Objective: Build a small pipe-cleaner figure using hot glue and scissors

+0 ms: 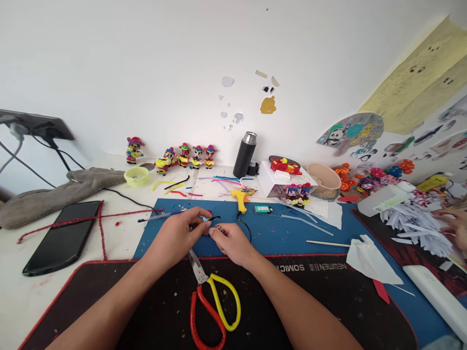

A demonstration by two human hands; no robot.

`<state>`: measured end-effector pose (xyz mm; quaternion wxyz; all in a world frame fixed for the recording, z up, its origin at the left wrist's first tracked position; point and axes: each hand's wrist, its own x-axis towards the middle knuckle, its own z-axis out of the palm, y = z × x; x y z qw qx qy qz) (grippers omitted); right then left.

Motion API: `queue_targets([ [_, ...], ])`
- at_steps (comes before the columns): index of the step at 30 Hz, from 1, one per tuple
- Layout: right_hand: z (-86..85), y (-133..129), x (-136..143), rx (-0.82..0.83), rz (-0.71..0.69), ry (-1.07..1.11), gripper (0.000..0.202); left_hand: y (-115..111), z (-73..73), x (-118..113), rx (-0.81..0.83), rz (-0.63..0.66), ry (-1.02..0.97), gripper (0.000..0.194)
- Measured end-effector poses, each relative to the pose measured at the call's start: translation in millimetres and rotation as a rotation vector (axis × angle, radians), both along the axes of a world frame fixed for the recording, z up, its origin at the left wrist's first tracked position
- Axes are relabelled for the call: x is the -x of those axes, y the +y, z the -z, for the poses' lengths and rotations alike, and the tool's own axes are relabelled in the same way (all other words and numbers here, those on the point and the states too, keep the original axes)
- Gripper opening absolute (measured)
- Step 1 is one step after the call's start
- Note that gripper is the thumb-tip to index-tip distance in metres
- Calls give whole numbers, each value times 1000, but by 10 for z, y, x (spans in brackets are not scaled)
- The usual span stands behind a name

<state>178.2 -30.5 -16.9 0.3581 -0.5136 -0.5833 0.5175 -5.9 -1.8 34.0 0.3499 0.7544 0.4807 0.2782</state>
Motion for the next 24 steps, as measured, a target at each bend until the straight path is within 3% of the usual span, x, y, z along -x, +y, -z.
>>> queue_targets([
  [8,-61,-25,-58,4,-107,99,58,30,0,4,-30,-33,22,33],
  [18,33,0,-54,47,-45,159,62,66,56,16,-76,-67,73,31],
  [24,-8,-1,-33,57,-19,161,61,66,60,22,-32,-70,-17,28],
])
